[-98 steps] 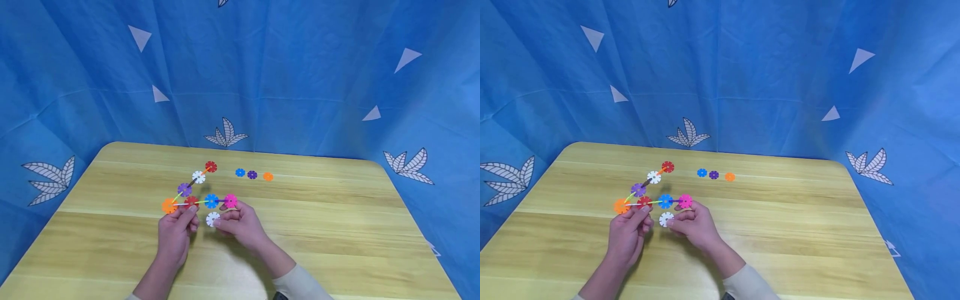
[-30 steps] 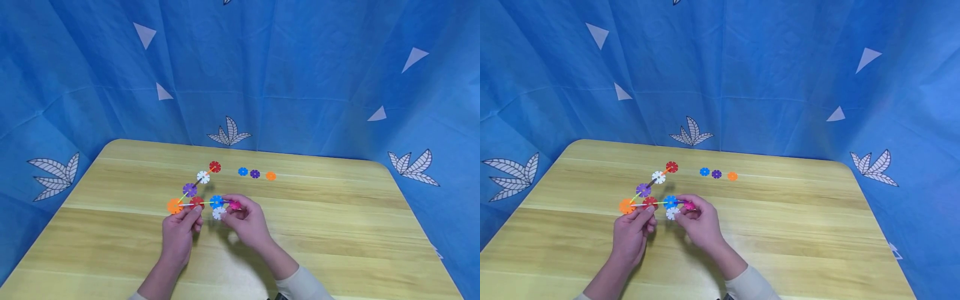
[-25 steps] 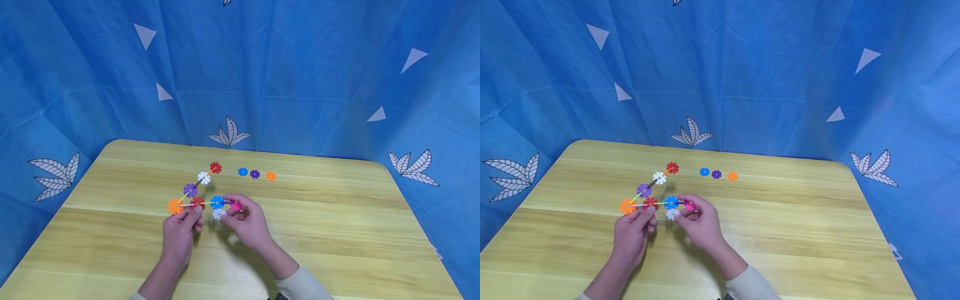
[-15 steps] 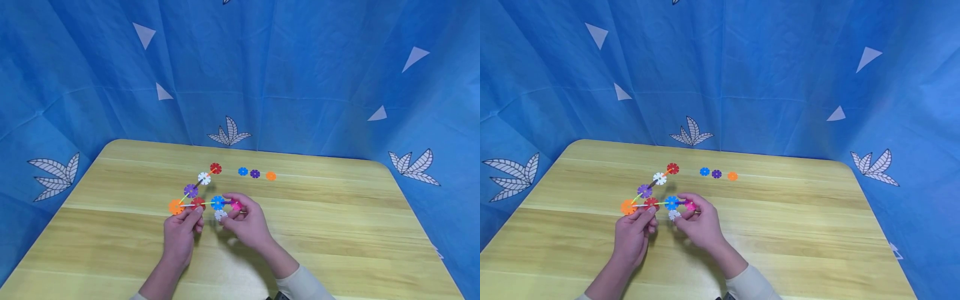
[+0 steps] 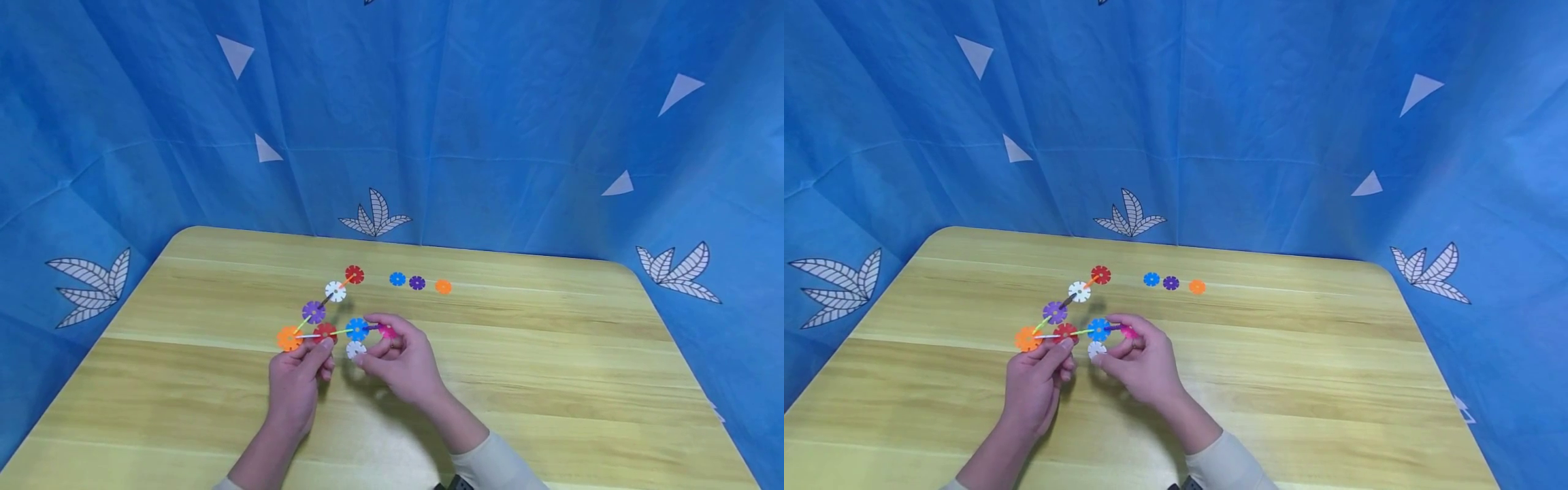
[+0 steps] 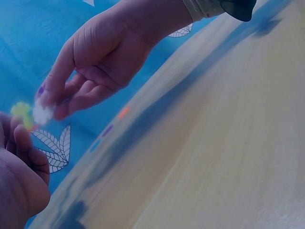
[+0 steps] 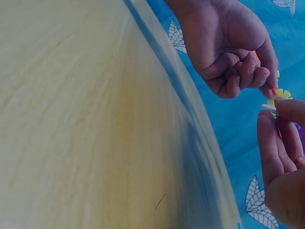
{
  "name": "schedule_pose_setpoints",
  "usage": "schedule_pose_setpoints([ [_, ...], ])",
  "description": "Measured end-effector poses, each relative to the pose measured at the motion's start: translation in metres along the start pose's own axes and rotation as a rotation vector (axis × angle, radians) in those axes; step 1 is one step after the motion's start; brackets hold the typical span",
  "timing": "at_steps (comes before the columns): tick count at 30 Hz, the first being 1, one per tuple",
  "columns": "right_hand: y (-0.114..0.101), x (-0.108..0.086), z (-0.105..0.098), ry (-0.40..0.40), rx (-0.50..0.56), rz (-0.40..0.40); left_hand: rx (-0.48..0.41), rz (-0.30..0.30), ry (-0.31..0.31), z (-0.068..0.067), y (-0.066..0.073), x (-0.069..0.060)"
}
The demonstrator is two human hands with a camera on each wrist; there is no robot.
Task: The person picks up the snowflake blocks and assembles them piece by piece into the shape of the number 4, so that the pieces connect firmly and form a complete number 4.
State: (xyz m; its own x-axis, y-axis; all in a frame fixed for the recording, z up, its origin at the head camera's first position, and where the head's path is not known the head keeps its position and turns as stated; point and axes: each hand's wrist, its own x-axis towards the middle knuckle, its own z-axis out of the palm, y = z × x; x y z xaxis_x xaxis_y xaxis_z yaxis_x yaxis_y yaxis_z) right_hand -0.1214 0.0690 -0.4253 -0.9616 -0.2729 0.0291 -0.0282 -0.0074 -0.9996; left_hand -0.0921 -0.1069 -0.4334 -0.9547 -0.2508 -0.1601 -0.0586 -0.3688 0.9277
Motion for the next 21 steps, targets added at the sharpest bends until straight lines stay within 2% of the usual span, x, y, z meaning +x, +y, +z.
schedule_pose_setpoints([
  [15, 0.0071, -0.0005, 0.0031, 0.031, -0.003, -0.08, 0.01, 0.002, 0.002, 0.0022, 0.0013, -0.0016],
  [21, 0.0078, -0.002, 0.0073, 0.067, 0.012, -0.089, 0.002, 0.016, -0.007, 0.0017, 0.0, -0.0006],
])
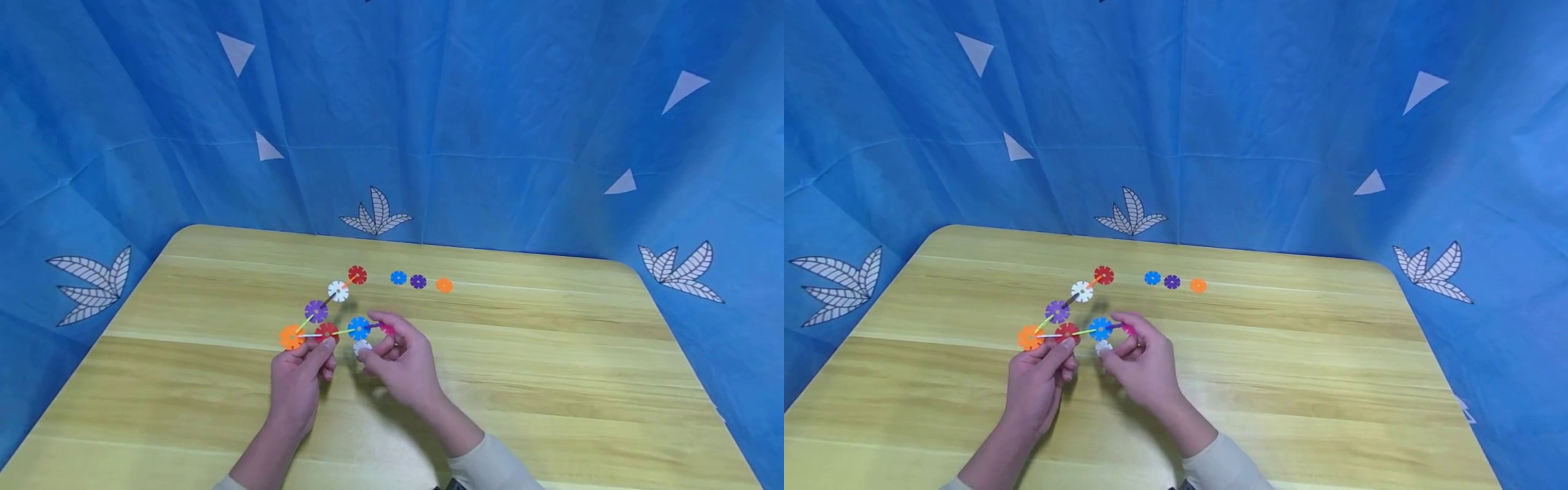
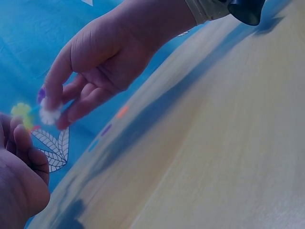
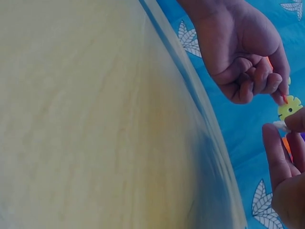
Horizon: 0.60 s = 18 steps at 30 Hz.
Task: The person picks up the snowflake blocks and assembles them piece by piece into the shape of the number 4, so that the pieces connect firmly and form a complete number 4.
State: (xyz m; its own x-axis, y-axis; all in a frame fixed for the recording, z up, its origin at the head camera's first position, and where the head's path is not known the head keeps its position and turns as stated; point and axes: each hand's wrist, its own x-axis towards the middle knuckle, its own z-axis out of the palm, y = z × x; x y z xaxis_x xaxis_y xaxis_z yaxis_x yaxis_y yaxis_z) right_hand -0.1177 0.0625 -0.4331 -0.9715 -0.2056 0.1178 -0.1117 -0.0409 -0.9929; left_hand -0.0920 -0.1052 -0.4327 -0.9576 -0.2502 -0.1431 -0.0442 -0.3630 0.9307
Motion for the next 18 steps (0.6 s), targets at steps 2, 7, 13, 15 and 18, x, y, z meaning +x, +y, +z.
schedule_pose_setpoints([
  [2, -0.0009, -0.0008, 0.001, 0.014, 0.007, 0.005, -0.001, -0.002, -0.002, -0.0002, 0.0002, 0.0],
  [7, -0.0037, -0.002, 0.0023, 0.036, 0.06, 0.043, 0.003, -0.014, 0.007, -0.0004, 0.0001, 0.0003],
  [13, -0.0057, -0.0014, 0.0011, 0.035, 0.039, 0.075, 0.012, -0.03, 0.016, -0.0004, -0.0004, 0.0009],
  [15, -0.0059, -0.0008, 0.0009, 0.029, 0.035, 0.085, 0.011, -0.029, 0.014, -0.0002, -0.0003, 0.0007],
  [18, -0.0065, -0.0005, 0.0011, 0.019, 0.057, 0.106, 0.008, -0.026, 0.009, 0.0, 0.0, 0.0002],
])
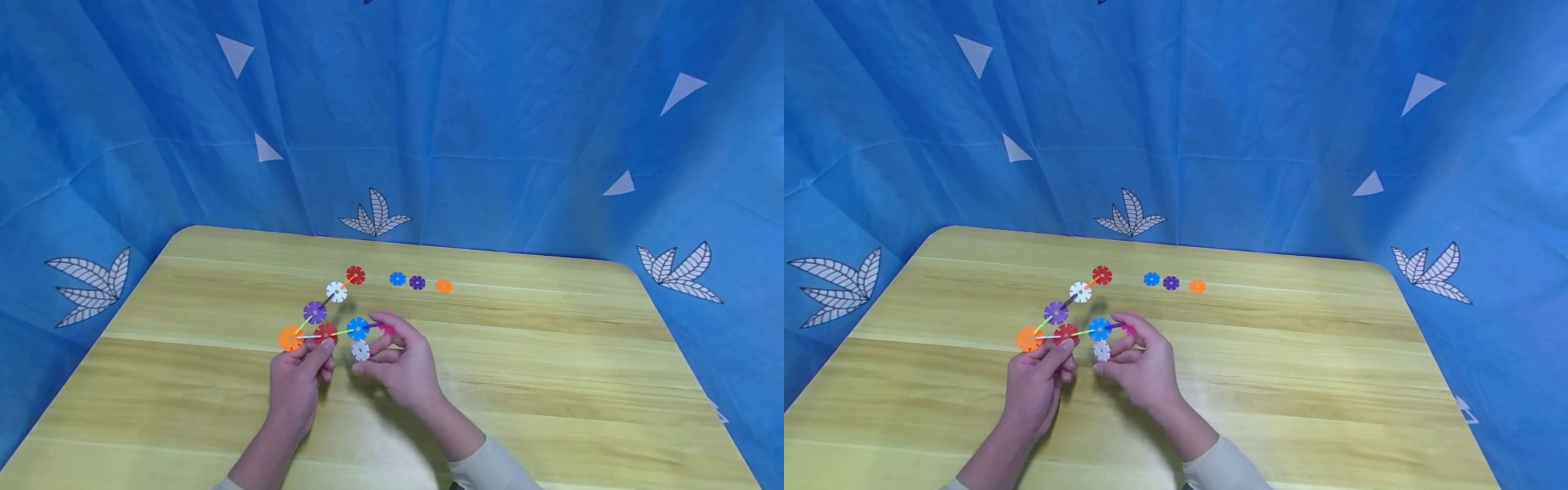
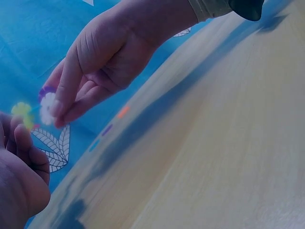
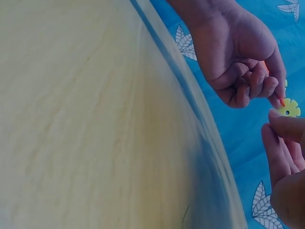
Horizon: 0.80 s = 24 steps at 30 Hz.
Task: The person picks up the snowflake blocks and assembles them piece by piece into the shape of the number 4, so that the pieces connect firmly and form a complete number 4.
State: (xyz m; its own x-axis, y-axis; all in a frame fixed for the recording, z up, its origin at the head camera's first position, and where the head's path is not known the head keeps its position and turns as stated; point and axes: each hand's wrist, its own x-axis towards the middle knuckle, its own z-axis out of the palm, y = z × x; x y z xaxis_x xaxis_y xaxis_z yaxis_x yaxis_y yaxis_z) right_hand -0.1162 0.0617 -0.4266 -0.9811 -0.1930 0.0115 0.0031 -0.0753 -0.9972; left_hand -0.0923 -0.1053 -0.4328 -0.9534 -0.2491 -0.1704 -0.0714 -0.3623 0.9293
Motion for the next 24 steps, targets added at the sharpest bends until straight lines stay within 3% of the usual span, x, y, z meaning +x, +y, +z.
schedule_pose_setpoints([
  [11, 0.005, 0.001, -0.004, -0.028, 0.045, -0.006, 0.01, 0.017, -0.008, -0.002, 0.0, 0.0],
  [19, 0.007, 0.003, -0.01, -0.059, -0.007, -0.117, -0.006, 0.034, -0.018, -0.002, -0.002, 0.0],
  [24, 0.008, 0.004, -0.012, -0.035, -0.103, -0.152, -0.022, 0.046, -0.022, -0.002, -0.003, 0.0],
])
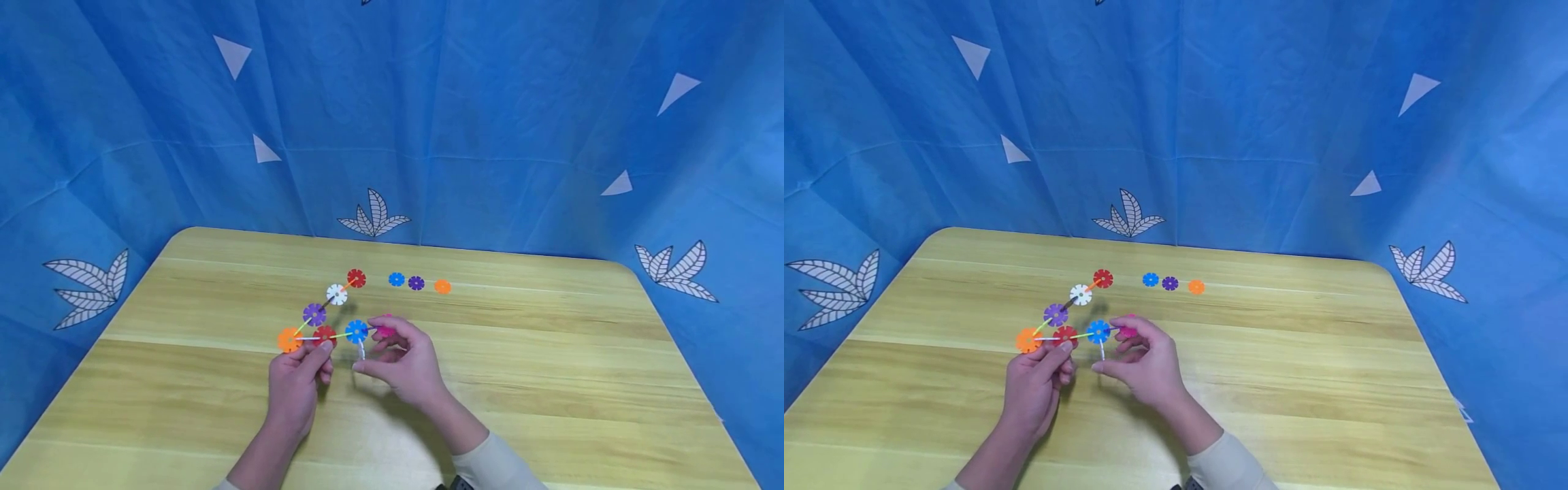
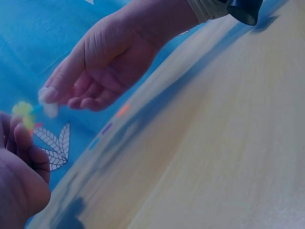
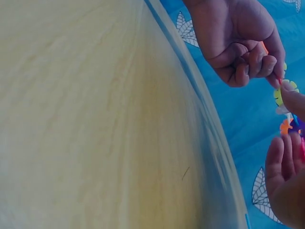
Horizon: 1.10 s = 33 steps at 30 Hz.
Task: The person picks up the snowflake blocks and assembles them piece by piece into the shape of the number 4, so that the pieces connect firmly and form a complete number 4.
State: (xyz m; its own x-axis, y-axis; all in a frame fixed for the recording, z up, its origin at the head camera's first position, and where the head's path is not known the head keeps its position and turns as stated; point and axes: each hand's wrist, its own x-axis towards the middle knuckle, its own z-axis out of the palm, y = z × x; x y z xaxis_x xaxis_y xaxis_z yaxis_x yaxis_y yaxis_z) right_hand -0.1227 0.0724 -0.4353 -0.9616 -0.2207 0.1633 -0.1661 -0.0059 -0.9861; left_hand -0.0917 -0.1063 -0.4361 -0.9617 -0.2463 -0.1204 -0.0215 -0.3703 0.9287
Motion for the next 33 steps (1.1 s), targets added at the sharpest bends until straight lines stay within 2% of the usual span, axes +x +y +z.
schedule_pose_setpoints([
  [3, 0.001, 0.0006, -0.0003, 0.012, -0.03, -0.021, -0.012, -0.006, -0.002, -0.0004, 0.0, 0.0002],
  [12, 0.0029, 0.0025, -0.0007, -0.079, 0.092, -0.031, -0.02, -0.03, -0.022, 0.0002, 0.0017, -0.0006],
  [26, 0.006, 0.0071, -0.0048, -0.13, 0.131, -0.124, -0.02, -0.029, -0.042, -0.0005, 0.0029, -0.0005],
  [33, 0.0072, 0.0071, -0.0048, -0.128, 0.118, -0.14, -0.02, -0.027, -0.047, 0.0001, 0.0028, -0.0003],
])
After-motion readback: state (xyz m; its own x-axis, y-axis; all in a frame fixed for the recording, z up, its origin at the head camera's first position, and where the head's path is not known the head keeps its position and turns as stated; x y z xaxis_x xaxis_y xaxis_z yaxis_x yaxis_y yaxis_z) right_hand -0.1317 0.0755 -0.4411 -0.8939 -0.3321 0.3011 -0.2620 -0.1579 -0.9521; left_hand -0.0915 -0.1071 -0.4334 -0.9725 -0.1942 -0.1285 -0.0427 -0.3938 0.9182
